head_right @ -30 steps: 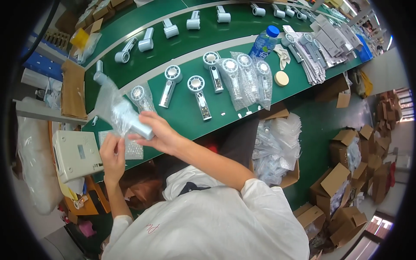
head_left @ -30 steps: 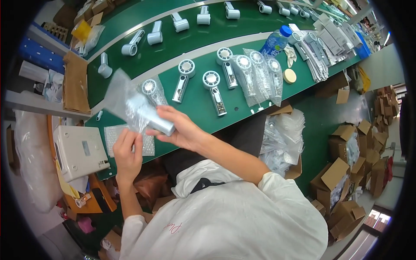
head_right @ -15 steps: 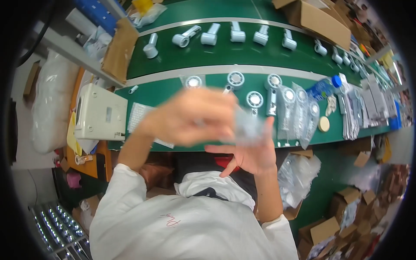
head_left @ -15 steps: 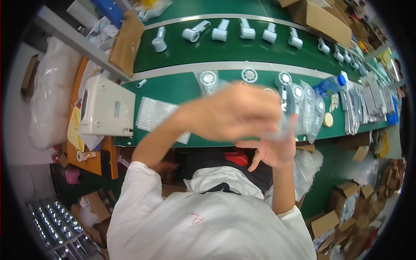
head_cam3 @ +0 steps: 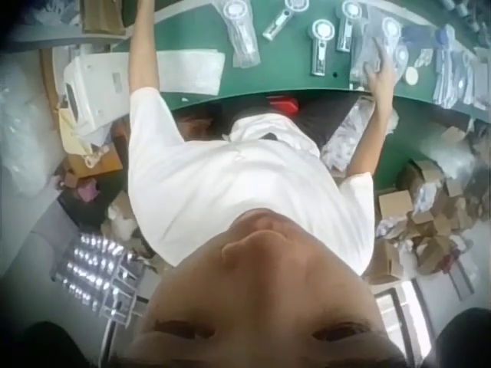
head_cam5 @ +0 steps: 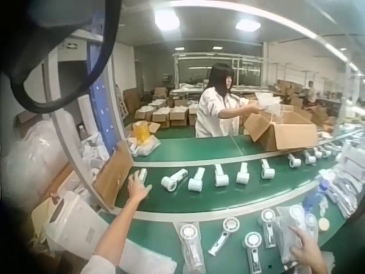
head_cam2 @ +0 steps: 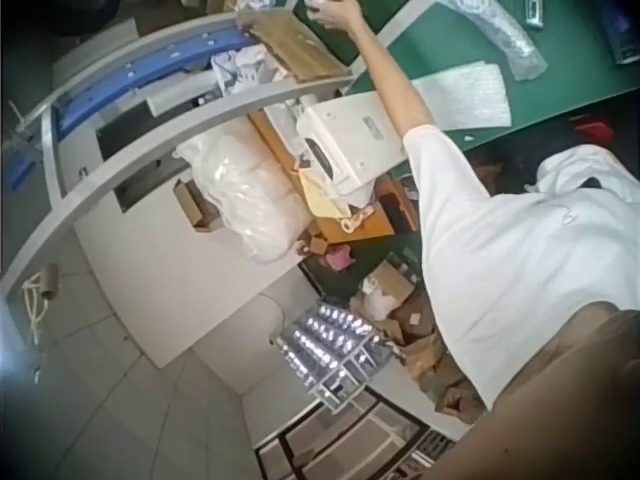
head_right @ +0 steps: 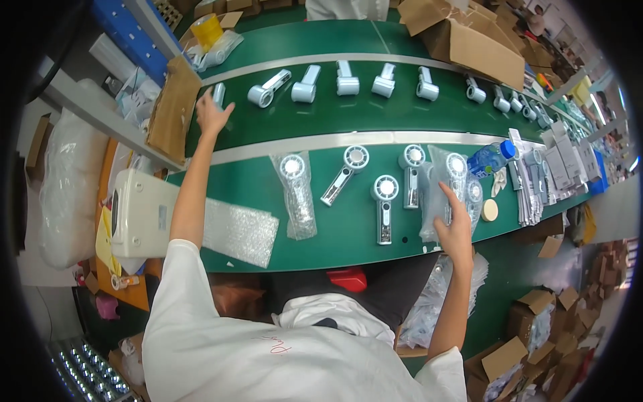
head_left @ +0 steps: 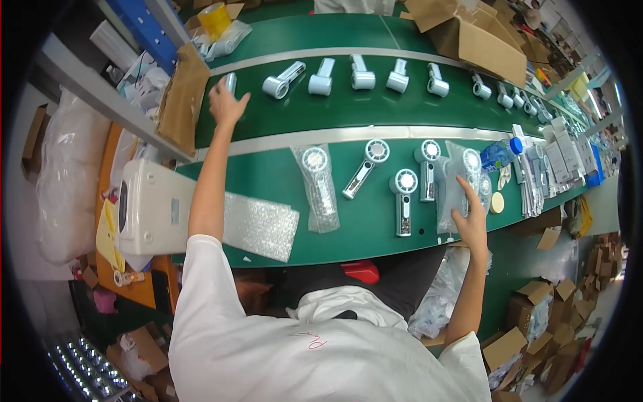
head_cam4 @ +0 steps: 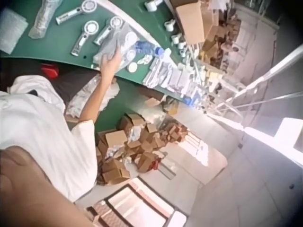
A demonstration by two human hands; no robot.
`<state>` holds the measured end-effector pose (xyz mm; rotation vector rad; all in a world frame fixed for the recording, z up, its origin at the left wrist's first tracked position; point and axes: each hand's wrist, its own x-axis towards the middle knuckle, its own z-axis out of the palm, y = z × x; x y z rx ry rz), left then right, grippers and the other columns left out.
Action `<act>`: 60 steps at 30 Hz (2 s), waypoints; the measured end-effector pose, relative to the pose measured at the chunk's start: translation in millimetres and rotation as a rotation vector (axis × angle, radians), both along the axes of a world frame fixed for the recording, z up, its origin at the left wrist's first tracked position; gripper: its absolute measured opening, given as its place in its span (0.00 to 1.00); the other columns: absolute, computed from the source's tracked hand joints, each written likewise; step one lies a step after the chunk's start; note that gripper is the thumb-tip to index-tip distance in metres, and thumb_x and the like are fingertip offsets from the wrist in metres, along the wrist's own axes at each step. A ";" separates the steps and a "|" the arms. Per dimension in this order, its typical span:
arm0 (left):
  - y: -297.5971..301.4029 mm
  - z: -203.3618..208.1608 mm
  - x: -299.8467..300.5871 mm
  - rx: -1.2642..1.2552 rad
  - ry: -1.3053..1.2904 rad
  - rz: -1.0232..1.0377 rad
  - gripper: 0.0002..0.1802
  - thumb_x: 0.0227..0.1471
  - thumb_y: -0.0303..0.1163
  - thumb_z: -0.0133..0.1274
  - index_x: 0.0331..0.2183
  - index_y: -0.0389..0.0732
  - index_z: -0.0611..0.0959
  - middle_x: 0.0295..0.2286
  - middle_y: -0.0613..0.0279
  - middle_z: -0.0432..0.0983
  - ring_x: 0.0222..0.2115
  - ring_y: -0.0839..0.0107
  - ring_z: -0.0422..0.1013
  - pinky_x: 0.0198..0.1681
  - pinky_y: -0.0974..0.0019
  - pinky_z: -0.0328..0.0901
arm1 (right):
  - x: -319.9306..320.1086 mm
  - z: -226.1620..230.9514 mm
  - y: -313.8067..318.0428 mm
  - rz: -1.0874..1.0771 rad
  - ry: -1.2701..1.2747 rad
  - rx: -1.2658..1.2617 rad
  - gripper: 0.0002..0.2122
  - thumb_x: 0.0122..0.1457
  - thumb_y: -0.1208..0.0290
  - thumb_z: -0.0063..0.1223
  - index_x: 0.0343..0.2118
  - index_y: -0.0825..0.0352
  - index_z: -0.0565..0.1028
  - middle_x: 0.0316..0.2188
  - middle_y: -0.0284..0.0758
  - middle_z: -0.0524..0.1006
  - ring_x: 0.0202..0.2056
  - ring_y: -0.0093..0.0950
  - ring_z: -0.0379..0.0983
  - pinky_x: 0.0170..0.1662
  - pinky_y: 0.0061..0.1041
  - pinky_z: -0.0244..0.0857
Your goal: Packaging shower heads into bubble wrap bags on an assembly line.
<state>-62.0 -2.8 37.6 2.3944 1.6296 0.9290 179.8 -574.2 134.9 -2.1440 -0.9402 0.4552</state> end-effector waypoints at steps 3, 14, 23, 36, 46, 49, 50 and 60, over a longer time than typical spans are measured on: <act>35.4 -42.8 -14.6 -0.242 -0.120 0.120 0.45 0.41 0.41 0.68 0.58 0.44 0.65 0.51 0.44 0.66 0.48 0.45 0.68 0.51 0.47 0.66 | 12.8 -32.3 -5.1 -0.131 -0.164 -0.076 0.30 0.51 0.79 0.54 0.61 0.64 0.66 0.61 0.48 0.63 0.61 0.46 0.60 0.64 0.39 0.52; -93.9 49.9 -63.7 -0.353 -0.900 -0.247 0.39 0.36 0.28 0.70 0.53 0.42 0.74 0.48 0.51 0.73 0.45 0.57 0.71 0.51 0.58 0.66 | -14.9 -57.0 -5.9 -0.304 -0.595 0.152 0.26 0.57 0.74 0.56 0.60 0.64 0.68 0.62 0.47 0.59 0.62 0.44 0.58 0.64 0.38 0.51; -274.5 181.9 -102.9 -0.418 -0.408 -1.292 0.35 0.37 0.21 0.66 0.51 0.42 0.76 0.47 0.57 0.74 0.46 0.62 0.72 0.54 0.59 0.66 | -89.3 8.9 60.7 0.549 1.471 0.625 0.39 0.66 0.39 0.30 0.60 0.79 0.60 0.50 0.55 0.72 0.45 0.45 0.76 0.39 0.43 0.77; -324.9 70.3 -135.1 -0.605 0.319 -0.410 0.15 0.47 0.29 0.59 0.40 0.41 0.78 0.35 0.59 0.77 0.31 0.61 0.71 0.37 0.61 0.67 | -150.0 -36.2 57.9 0.560 0.567 0.330 0.31 0.53 0.77 0.62 0.61 0.69 0.63 0.48 0.48 0.74 0.40 0.35 0.74 0.35 0.26 0.73; -323.0 12.7 -158.1 -0.514 0.070 -0.406 0.07 0.50 0.30 0.55 0.27 0.36 0.79 0.25 0.57 0.75 0.22 0.56 0.66 0.29 0.60 0.63 | -168.1 -82.8 63.4 0.406 1.169 0.349 0.24 0.55 0.78 0.60 0.56 0.67 0.68 0.43 0.42 0.76 0.36 0.27 0.73 0.35 0.23 0.70; -324.7 22.1 -149.0 -0.536 0.087 -0.377 0.08 0.51 0.30 0.53 0.25 0.35 0.79 0.24 0.56 0.74 0.21 0.56 0.66 0.28 0.59 0.63 | -172.8 -100.5 63.4 0.435 1.363 0.394 0.24 0.56 0.79 0.60 0.56 0.67 0.68 0.43 0.42 0.76 0.36 0.28 0.73 0.34 0.23 0.70; -325.8 24.3 -145.8 -0.546 0.098 -0.369 0.08 0.51 0.29 0.53 0.24 0.34 0.79 0.23 0.56 0.74 0.21 0.56 0.65 0.27 0.59 0.62 | -174.3 -104.8 63.6 0.443 1.459 0.420 0.24 0.56 0.79 0.59 0.56 0.68 0.68 0.43 0.42 0.76 0.36 0.28 0.73 0.34 0.23 0.70; -317.7 8.3 -159.0 -0.529 -0.109 -0.475 0.07 0.53 0.27 0.51 0.28 0.34 0.81 0.22 0.58 0.74 0.19 0.63 0.63 0.25 0.62 0.60 | -194.9 -97.9 102.2 0.549 0.267 0.430 0.27 0.53 0.76 0.62 0.57 0.64 0.68 0.41 0.38 0.75 0.31 0.29 0.73 0.30 0.24 0.67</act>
